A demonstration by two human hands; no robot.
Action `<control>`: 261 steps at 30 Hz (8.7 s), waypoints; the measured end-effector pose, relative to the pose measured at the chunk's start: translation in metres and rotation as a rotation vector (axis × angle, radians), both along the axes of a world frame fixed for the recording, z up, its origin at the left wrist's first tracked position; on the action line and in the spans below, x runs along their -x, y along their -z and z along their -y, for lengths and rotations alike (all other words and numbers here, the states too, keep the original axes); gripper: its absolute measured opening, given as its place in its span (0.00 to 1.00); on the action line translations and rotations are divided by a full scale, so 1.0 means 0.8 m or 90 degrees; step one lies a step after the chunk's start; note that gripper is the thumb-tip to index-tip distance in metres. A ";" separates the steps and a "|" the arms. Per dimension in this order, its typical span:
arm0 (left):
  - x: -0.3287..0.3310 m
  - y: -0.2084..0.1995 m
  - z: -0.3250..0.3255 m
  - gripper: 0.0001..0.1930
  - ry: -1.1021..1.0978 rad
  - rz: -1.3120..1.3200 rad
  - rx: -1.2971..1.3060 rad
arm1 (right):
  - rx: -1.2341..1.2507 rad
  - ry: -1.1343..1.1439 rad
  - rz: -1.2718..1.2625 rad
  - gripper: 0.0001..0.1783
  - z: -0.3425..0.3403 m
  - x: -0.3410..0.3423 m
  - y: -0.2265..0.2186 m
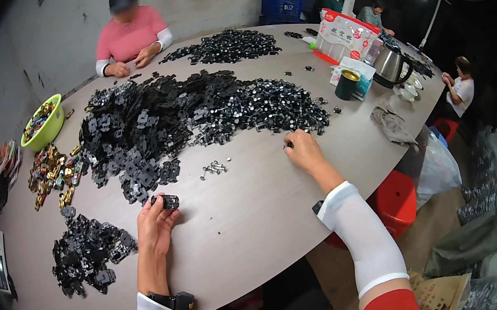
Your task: The person assembles small black lock mechanisms by hand at a table. They pick up a lock body and a metal pin, insert the pin into the body, and place the finished unit on a pile. The process is repeated continuously throughout the video.
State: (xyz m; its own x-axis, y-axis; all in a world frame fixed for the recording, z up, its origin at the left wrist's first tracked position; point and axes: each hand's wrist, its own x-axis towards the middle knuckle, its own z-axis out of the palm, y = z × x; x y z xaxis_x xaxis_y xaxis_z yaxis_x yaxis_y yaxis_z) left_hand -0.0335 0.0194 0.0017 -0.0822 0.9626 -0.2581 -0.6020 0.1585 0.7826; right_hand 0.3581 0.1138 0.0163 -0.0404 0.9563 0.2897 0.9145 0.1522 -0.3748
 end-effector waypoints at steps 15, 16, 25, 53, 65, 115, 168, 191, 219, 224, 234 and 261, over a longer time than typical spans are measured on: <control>-0.005 0.003 0.002 0.17 0.042 -0.019 -0.029 | 0.135 -0.144 0.006 0.12 -0.007 -0.013 -0.018; -0.010 0.004 -0.002 0.17 0.043 -0.048 -0.034 | 0.143 -0.138 -0.001 0.13 -0.003 -0.019 -0.019; -0.013 0.005 -0.001 0.13 0.028 -0.152 -0.048 | 0.189 -0.145 -0.050 0.09 0.014 0.006 -0.023; -0.029 0.000 0.006 0.12 -0.004 -0.297 -0.161 | -0.031 -0.306 -0.269 0.08 0.072 0.295 -0.023; -0.011 -0.006 0.003 0.11 -0.002 -0.092 -0.052 | 0.057 -0.326 -0.432 0.07 0.065 0.280 -0.027; -0.026 -0.025 -0.063 0.12 0.043 -1.318 -0.233 | 0.138 -0.351 -0.116 0.06 0.043 0.227 -0.023; -0.008 -0.014 0.000 0.09 -0.018 0.038 -0.046 | -0.030 -0.458 -0.425 0.17 0.063 0.276 -0.017; -0.010 -0.007 -0.006 0.11 0.061 0.039 0.028 | 0.002 -0.029 -0.157 0.09 -0.051 0.181 -0.004; -0.011 -0.003 -0.007 0.13 0.052 -0.010 0.013 | 0.181 -0.272 0.048 0.08 0.044 0.230 -0.055; -0.011 -0.007 -0.006 0.14 0.055 -0.041 0.014 | 0.143 -0.313 0.005 0.09 0.062 0.239 -0.039; -0.017 -0.002 -0.007 0.16 0.049 -0.124 -0.022 | 0.059 -0.272 -0.239 0.09 0.053 0.243 -0.023; -0.030 -0.017 0.003 0.15 0.121 -0.018 -0.022 | 0.046 -0.347 -0.361 0.06 0.077 0.269 -0.028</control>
